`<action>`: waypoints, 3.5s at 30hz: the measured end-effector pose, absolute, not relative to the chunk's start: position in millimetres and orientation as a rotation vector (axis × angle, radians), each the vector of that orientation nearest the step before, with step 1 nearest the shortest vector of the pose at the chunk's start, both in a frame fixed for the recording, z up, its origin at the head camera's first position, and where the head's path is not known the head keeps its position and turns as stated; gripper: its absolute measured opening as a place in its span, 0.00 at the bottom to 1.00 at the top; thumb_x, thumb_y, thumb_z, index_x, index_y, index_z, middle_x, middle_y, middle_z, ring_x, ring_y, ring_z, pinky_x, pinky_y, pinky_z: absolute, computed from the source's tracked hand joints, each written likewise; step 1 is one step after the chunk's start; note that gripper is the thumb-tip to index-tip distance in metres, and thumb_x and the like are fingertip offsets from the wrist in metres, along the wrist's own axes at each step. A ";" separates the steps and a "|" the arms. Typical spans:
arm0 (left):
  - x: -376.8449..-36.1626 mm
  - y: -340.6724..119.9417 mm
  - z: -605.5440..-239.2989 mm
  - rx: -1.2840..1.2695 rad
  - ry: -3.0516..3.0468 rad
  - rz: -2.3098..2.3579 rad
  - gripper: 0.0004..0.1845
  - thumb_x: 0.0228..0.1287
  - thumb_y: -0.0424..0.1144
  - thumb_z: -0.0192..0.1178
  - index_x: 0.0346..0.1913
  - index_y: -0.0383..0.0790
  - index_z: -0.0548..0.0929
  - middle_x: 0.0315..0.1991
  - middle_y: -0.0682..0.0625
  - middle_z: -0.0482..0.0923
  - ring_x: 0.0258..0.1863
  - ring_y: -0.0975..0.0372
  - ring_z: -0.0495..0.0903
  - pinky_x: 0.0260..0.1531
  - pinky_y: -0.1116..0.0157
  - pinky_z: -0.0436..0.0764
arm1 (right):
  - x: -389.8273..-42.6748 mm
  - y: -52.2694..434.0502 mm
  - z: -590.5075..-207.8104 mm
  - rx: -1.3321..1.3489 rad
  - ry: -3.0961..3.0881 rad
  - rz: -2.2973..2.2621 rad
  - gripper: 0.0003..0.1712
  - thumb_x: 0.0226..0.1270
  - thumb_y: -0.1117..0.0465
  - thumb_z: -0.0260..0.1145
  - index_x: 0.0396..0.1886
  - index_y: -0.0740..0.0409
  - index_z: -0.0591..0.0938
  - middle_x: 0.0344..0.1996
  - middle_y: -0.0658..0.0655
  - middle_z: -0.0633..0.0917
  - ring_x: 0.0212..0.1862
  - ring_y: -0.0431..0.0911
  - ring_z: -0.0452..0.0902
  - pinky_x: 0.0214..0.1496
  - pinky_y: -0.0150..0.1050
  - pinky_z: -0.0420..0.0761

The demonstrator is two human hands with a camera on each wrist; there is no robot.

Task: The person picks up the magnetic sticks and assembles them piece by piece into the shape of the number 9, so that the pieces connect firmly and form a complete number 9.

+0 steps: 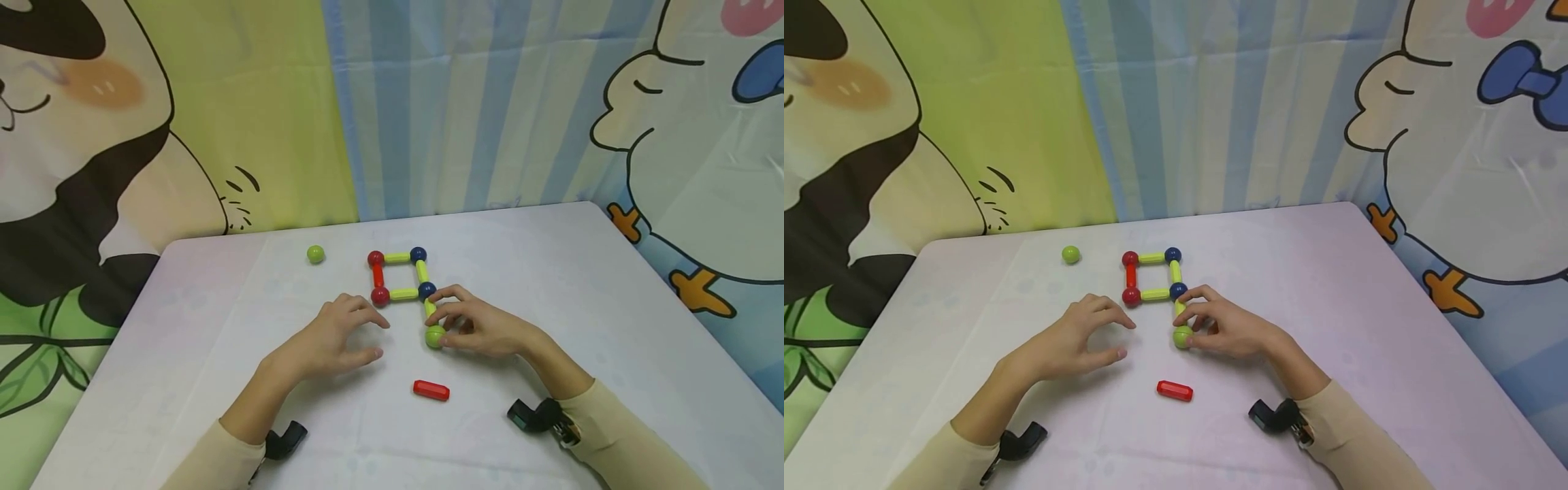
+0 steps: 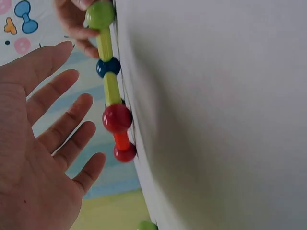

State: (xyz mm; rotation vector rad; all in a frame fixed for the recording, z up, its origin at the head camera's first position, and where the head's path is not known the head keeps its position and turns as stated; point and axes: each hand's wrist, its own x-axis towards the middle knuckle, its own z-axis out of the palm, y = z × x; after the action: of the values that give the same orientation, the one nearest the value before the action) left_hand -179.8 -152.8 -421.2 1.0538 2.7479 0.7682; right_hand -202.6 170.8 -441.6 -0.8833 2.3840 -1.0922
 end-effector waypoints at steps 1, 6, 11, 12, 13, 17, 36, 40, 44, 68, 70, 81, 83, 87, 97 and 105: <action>-177.6 -150.3 -421.3 1.067 2.730 0.767 0.19 0.62 0.49 0.72 0.55 0.53 0.85 0.53 0.56 0.79 0.60 0.59 0.71 0.58 0.48 0.68 | -202.5 170.4 -441.4 -0.885 2.383 -1.093 0.16 0.71 0.54 0.71 0.56 0.41 0.85 0.72 0.53 0.65 0.55 0.45 0.78 0.53 0.41 0.81; -170.7 -136.8 -421.6 1.104 2.641 0.761 0.19 0.63 0.50 0.71 0.56 0.55 0.85 0.54 0.58 0.79 0.59 0.61 0.71 0.58 0.50 0.69 | -201.6 170.2 -441.1 -0.895 2.378 -1.099 0.16 0.71 0.55 0.71 0.56 0.42 0.85 0.72 0.53 0.65 0.55 0.46 0.78 0.52 0.41 0.81; -167.3 -122.7 -422.0 1.164 2.559 0.720 0.18 0.64 0.50 0.71 0.55 0.56 0.85 0.52 0.58 0.80 0.57 0.64 0.71 0.56 0.54 0.69 | -200.9 172.2 -442.1 -0.898 2.381 -1.098 0.16 0.71 0.56 0.71 0.57 0.42 0.85 0.72 0.54 0.65 0.54 0.46 0.79 0.52 0.40 0.82; -166.3 -120.1 -422.1 1.185 2.550 0.691 0.17 0.64 0.51 0.70 0.55 0.57 0.85 0.52 0.59 0.80 0.57 0.64 0.71 0.56 0.55 0.70 | -201.0 172.2 -442.4 -0.897 2.380 -1.100 0.16 0.71 0.56 0.71 0.57 0.43 0.85 0.72 0.54 0.65 0.54 0.46 0.79 0.52 0.40 0.82; -165.3 -117.3 -422.3 1.210 2.542 0.662 0.17 0.64 0.51 0.70 0.54 0.58 0.85 0.51 0.59 0.80 0.57 0.64 0.71 0.55 0.56 0.70 | -201.1 172.1 -442.6 -0.895 2.380 -1.099 0.16 0.71 0.55 0.71 0.57 0.43 0.84 0.72 0.54 0.65 0.54 0.46 0.79 0.52 0.40 0.82; -159.5 -107.4 -420.6 1.279 2.511 0.578 0.17 0.63 0.53 0.71 0.54 0.61 0.85 0.52 0.61 0.79 0.58 0.64 0.70 0.55 0.59 0.70 | -201.7 171.4 -443.2 -0.899 2.386 -1.091 0.16 0.71 0.54 0.71 0.57 0.42 0.84 0.72 0.53 0.65 0.54 0.46 0.79 0.52 0.40 0.82; -150.6 -80.1 -423.5 1.457 2.526 0.350 0.12 0.65 0.52 0.71 0.50 0.62 0.85 0.39 0.65 0.78 0.47 0.68 0.72 0.47 0.65 0.70 | -202.4 173.8 -445.0 -0.916 2.380 -1.108 0.16 0.71 0.54 0.70 0.57 0.40 0.84 0.73 0.52 0.65 0.54 0.45 0.79 0.52 0.39 0.82; -150.7 -79.4 -423.1 1.426 2.548 0.340 0.09 0.66 0.50 0.69 0.47 0.60 0.85 0.33 0.65 0.76 0.41 0.69 0.72 0.47 0.65 0.70 | -202.4 173.5 -445.0 -0.918 2.378 -1.113 0.16 0.72 0.53 0.70 0.57 0.42 0.84 0.73 0.53 0.65 0.54 0.46 0.79 0.52 0.40 0.82; -152.5 -83.7 -423.9 1.344 2.577 0.381 0.08 0.67 0.49 0.69 0.47 0.59 0.85 0.33 0.65 0.76 0.39 0.70 0.71 0.45 0.66 0.70 | -202.3 173.0 -445.9 -0.916 2.380 -1.115 0.16 0.72 0.53 0.70 0.57 0.42 0.84 0.73 0.53 0.65 0.55 0.46 0.79 0.52 0.40 0.81; -176.2 -115.1 -426.8 1.046 2.667 0.667 0.08 0.68 0.47 0.67 0.48 0.57 0.85 0.36 0.64 0.78 0.37 0.66 0.76 0.43 0.65 0.78 | -202.1 173.4 -444.4 -0.904 2.386 -1.097 0.17 0.71 0.55 0.70 0.58 0.42 0.84 0.73 0.53 0.64 0.55 0.46 0.79 0.53 0.41 0.82; -177.6 -113.8 -426.5 1.046 2.662 0.685 0.08 0.68 0.47 0.67 0.48 0.56 0.85 0.35 0.65 0.78 0.36 0.66 0.77 0.42 0.65 0.79 | -202.1 173.4 -443.8 -0.900 2.387 -1.096 0.17 0.71 0.55 0.71 0.58 0.42 0.84 0.73 0.53 0.64 0.55 0.46 0.79 0.53 0.41 0.82; -183.6 -107.2 -430.8 1.011 2.664 0.672 0.11 0.68 0.48 0.67 0.51 0.56 0.85 0.37 0.64 0.78 0.38 0.67 0.77 0.44 0.66 0.79 | -200.8 172.0 -442.7 -0.893 2.377 -1.115 0.16 0.71 0.55 0.70 0.57 0.43 0.84 0.72 0.52 0.65 0.54 0.46 0.79 0.53 0.40 0.82; -184.9 -106.5 -432.1 1.009 2.668 0.679 0.11 0.69 0.48 0.67 0.51 0.56 0.85 0.38 0.63 0.79 0.39 0.67 0.77 0.46 0.65 0.80 | -200.5 171.6 -442.0 -0.899 2.380 -1.113 0.16 0.71 0.55 0.71 0.57 0.43 0.84 0.72 0.53 0.65 0.54 0.46 0.79 0.52 0.40 0.82; -187.1 -105.6 -434.1 1.007 2.671 0.687 0.12 0.69 0.48 0.67 0.53 0.55 0.85 0.40 0.63 0.80 0.41 0.67 0.77 0.49 0.64 0.80 | -200.6 169.7 -440.4 -0.908 2.388 -1.103 0.16 0.70 0.55 0.71 0.56 0.43 0.85 0.72 0.53 0.65 0.54 0.46 0.80 0.51 0.40 0.83; -191.1 -105.6 -437.9 1.013 2.671 0.690 0.11 0.70 0.46 0.67 0.53 0.54 0.85 0.43 0.62 0.80 0.44 0.66 0.76 0.53 0.63 0.79 | -196.8 161.6 -436.8 -0.950 2.479 -1.028 0.16 0.67 0.54 0.74 0.53 0.42 0.85 0.69 0.52 0.68 0.49 0.44 0.79 0.48 0.37 0.83; -193.6 -108.2 -438.4 0.991 2.685 0.658 0.13 0.70 0.47 0.67 0.55 0.54 0.84 0.44 0.61 0.81 0.46 0.66 0.76 0.54 0.61 0.79 | -192.5 149.5 -431.5 -1.048 2.597 -0.873 0.20 0.64 0.48 0.76 0.53 0.44 0.84 0.69 0.54 0.69 0.42 0.45 0.75 0.45 0.35 0.78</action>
State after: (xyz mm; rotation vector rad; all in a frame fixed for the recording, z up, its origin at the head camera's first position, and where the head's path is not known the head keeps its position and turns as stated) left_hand -193.6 -108.2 -438.4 0.9907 2.6850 0.6578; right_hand -192.5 149.5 -431.5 -1.0475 2.5970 -0.8731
